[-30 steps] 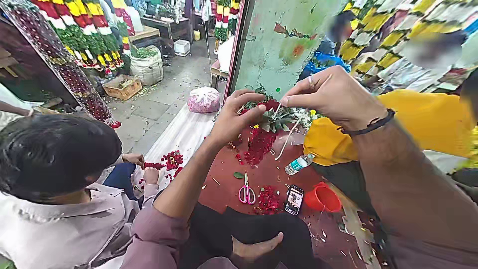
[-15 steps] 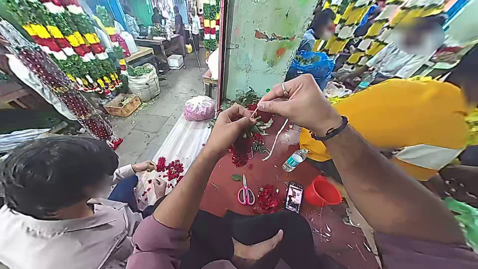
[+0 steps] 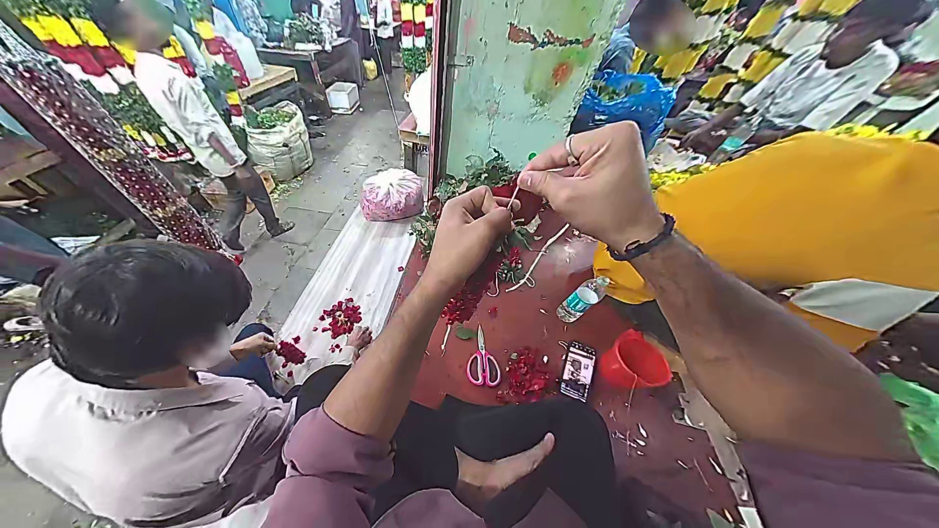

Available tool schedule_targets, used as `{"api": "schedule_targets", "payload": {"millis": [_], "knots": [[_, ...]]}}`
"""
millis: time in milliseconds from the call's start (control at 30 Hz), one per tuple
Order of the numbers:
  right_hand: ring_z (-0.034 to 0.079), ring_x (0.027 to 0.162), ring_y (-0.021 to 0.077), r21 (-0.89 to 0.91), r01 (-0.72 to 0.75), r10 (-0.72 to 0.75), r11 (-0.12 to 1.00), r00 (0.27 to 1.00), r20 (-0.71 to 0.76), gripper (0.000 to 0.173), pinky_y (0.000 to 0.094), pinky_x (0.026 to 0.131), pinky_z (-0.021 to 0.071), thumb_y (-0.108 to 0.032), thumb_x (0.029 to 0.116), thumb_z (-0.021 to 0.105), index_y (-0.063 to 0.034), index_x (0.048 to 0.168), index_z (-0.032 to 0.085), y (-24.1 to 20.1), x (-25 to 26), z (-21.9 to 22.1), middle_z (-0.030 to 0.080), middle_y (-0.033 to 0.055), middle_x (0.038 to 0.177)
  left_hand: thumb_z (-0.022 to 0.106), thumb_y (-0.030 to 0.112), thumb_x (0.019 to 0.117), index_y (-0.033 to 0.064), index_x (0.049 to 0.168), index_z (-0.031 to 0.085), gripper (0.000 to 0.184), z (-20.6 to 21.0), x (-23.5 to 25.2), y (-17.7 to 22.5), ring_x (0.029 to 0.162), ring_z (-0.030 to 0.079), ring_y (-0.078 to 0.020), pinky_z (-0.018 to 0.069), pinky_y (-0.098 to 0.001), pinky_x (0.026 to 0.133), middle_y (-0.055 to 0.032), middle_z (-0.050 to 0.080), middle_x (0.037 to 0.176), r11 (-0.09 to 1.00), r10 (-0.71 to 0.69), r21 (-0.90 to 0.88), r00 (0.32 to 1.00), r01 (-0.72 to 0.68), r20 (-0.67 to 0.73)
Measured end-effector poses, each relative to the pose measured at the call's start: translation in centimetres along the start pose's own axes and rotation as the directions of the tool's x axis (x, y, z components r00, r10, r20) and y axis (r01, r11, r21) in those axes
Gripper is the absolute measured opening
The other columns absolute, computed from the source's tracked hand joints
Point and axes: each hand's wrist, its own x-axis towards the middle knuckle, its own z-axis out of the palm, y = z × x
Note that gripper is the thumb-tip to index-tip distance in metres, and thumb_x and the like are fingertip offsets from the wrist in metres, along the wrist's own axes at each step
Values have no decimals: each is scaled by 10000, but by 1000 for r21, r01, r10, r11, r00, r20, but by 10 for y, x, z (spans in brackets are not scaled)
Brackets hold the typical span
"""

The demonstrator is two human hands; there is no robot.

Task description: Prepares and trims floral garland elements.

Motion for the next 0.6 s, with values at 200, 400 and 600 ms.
{"api": "schedule_targets", "payload": {"millis": [200,400,600], "knots": [[615,607,-40,-4,40,-41,999,999,-29,88,169,599,524,-129,911,705,-81,894,777,1,1,-3,739,-5,790,562,19,951,31,744,529,209,2,-9,-6,898,698,-143,542,-319,718,-115,748,1080,999,15,33,999,-14,-31],[612,600,-25,-10,31,-30,999,998,62,89,193,579,522,-159,909,712,-104,900,782,0,0,-8,729,-18,773,602,-4,906,17,769,586,139,5,-14,-13,997,709,-196,580,-362,824,-140,737,1114,1000,13,8,1000,-12,-18],[638,633,-51,56,35,-41,998,994,106,68,153,597,547,-153,889,732,-97,899,769,-13,10,-24,735,-41,788,567,230,1036,62,1129,655,212,-1,-11,-2,929,652,-147,558,-341,806,-66,677,1029,991,-104,-86,994,106,36]]}}
